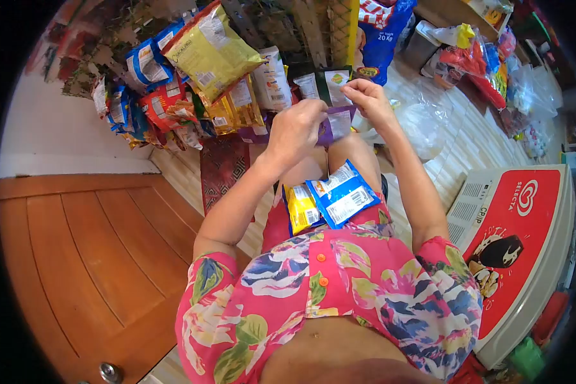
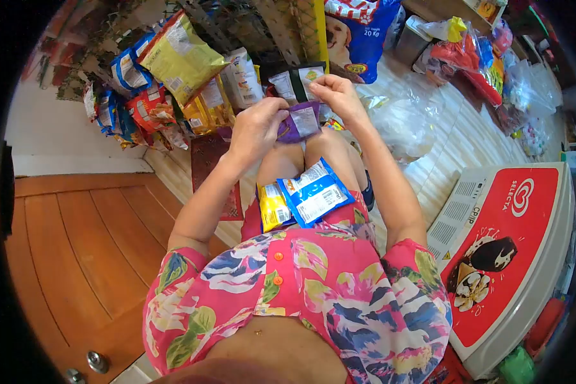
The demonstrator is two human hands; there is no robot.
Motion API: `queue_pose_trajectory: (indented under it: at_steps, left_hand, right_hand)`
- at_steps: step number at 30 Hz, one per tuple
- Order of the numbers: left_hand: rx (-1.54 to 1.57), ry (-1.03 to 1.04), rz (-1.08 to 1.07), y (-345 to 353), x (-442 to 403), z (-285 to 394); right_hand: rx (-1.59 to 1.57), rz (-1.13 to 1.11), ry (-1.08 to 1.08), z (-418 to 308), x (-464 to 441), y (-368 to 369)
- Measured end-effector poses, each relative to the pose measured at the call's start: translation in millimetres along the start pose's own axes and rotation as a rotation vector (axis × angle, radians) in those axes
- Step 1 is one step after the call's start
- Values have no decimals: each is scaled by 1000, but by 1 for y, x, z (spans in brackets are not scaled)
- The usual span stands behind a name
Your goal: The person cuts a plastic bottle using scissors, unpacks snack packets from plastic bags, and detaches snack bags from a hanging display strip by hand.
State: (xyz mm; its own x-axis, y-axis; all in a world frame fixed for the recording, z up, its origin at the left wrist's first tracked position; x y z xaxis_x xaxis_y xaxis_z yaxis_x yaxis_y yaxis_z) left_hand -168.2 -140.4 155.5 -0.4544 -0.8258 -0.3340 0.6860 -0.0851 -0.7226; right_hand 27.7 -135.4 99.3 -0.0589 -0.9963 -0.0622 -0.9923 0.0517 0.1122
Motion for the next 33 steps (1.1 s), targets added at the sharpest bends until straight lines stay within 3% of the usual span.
queue_pose_trajectory:
  at_steps: [5,6,9,12,15,18,23,24,28,33]
  left_hand:
    - [196,-349,-196,1,8,-19]
    - [308,-461,-340,14,9,-38]
    - [276,-344,-692,58,28,-75]
    - [99,-110,-781,90,42,-90]
    - [83,-265,-699,80,31,-73]
    - [-71,-178,-617,69,16,-58]
    - [-21,4,-772,76,21,-37]
    - [-66,-51,-809,78,24,-38]
    - [357,-241,-844,81,24,-56]
    - [383,-279,-812,82,29,-65]
  right_hand:
    - [104,-120,92,10,8,1]
    - [131,-149,101,22,9,-2]
    - [188,-141,73,44,11,-2]
    - [375,-17,-28,55,-3,-2]
    - [775,105,-393,51,-35,-1]
    - [1113,142,-297,45,-58,5]
    - [1235,92,-317,42,-76,7]
    - [1249,90,-323,43,-79,5]
    - [1253,126,-393,35,-82,3]
    - [1285,175,-369,14,-86,4]
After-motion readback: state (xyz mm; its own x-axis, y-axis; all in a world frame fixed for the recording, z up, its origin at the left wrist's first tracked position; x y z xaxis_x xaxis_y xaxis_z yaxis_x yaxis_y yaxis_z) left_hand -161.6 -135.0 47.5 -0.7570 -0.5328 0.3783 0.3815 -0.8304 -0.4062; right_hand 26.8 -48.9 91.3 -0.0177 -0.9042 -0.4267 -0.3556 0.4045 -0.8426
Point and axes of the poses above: each hand's wrist, its own x-axis away from the middle knuckle, its own y-axis out of the palm, z = x × y, the point moved 1 cm from there along -x, towards the middle knuckle, and after that the axes turned 11 degrees about -y, right-handed, at the moved point
